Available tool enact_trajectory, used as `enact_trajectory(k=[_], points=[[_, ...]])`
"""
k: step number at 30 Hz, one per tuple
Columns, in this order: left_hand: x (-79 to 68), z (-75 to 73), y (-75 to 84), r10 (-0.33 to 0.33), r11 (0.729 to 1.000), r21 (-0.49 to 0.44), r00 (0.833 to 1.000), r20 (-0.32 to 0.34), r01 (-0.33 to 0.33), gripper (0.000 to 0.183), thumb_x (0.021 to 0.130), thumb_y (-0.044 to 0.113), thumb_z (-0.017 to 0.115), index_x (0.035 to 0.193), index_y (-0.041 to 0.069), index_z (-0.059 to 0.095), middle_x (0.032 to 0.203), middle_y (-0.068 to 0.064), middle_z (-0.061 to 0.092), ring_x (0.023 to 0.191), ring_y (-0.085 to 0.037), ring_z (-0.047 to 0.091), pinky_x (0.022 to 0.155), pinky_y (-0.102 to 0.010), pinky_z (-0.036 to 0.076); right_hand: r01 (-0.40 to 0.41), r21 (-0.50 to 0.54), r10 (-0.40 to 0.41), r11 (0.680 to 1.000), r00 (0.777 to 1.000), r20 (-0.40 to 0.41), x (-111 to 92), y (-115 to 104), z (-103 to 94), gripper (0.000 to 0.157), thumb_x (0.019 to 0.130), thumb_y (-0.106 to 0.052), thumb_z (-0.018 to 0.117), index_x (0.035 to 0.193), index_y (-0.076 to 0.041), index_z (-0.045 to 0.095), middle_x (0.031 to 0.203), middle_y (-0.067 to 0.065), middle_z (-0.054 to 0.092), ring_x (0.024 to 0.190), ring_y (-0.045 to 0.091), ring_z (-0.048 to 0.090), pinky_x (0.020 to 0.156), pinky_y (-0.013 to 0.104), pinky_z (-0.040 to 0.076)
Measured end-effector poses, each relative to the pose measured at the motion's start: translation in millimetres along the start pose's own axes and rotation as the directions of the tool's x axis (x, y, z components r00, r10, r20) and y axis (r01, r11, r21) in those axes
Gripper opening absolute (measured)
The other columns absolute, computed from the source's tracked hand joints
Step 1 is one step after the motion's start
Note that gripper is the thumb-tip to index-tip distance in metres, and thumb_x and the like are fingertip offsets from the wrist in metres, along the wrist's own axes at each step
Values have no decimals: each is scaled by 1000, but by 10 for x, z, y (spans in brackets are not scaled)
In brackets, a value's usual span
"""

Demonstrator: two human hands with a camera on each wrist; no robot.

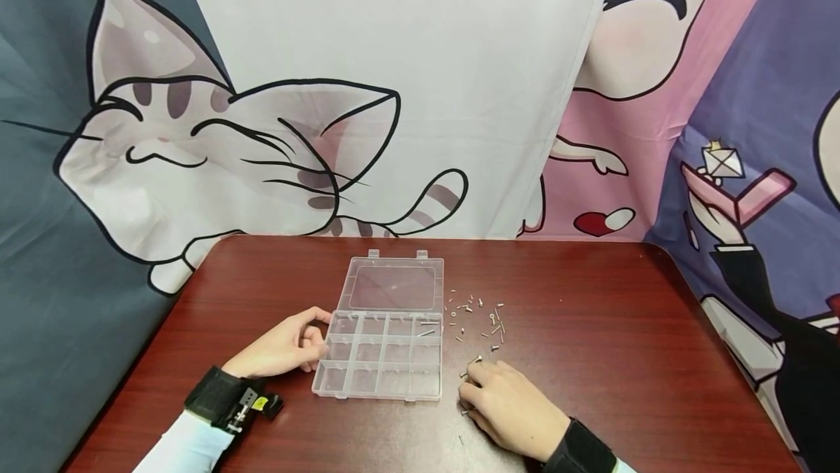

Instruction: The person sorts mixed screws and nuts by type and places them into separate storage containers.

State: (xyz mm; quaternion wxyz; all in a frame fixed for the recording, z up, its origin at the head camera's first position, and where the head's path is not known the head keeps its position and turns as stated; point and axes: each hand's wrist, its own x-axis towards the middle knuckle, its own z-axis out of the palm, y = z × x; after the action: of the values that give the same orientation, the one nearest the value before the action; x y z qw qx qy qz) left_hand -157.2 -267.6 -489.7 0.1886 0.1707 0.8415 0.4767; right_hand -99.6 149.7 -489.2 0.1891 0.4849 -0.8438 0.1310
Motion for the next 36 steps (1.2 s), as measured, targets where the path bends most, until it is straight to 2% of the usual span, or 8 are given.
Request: enact_trajectory(k=[3, 10, 16, 22, 30, 36], points=[[-2, 2, 10, 2, 1000, 3, 1000, 0, -2, 53, 91, 21, 67, 135, 0, 46, 74, -11, 62, 61, -25, 65, 60, -38, 57, -8, -5, 8, 1000, 1000, -23, 0, -9, 15, 22, 76, -21, 78, 80, -23, 57, 83, -12, 40, 72, 6, 42, 65, 27, 42], [-3, 9, 28, -7, 1000, -8, 1000, 1, 7, 53, 91, 20, 66, 135, -1, 45, 74, -12, 62, 61, -26, 65, 60, -38, 57, 4, 3, -4, 1000, 1000, -24, 17, 6, 42, 25, 73, -16, 76, 77, -22, 52, 81, -13, 36, 72, 6, 38, 66, 27, 42], [3, 3, 32, -4, 1000, -5, 1000, 4, 4, 53, 90, 21, 66, 134, -1, 46, 74, -13, 62, 61, -26, 65, 60, -38, 58, 3, 18, -2, 1000, 1000, -16, 82, 28, -37, 25, 75, -16, 74, 77, -22, 50, 80, -13, 34, 72, 4, 36, 65, 22, 39], [-6, 1, 31, -7, 1000, -1, 1000, 1, 7, 52, 91, 20, 66, 135, 0, 46, 74, -13, 62, 62, -27, 65, 61, -38, 57, 4, 120, 1, 993, 999, -40, 241, 141, -132, 26, 73, -14, 73, 79, -24, 49, 78, -18, 34, 71, -2, 36, 65, 14, 36], [-8, 7, 20, -9, 1000, 1, 1000, 4, 9, 53, 90, 21, 67, 135, 1, 46, 74, -12, 62, 63, -27, 65, 62, -38, 58, 38, 203, -23, 978, 997, -77, 468, 293, -135, 26, 67, -9, 73, 76, -25, 54, 73, -16, 45, 69, -5, 40, 62, 11, 37], [-8, 2, 18, -3, 1000, -10, 1000, 5, 3, 53, 90, 20, 68, 135, 1, 46, 74, -12, 62, 62, -27, 65, 61, -38, 57, 49, 238, -30, 970, 996, -86, 638, 412, -87, 20, 74, -5, 74, 82, -21, 64, 77, -13, 51, 69, -2, 47, 61, 9, 38]])
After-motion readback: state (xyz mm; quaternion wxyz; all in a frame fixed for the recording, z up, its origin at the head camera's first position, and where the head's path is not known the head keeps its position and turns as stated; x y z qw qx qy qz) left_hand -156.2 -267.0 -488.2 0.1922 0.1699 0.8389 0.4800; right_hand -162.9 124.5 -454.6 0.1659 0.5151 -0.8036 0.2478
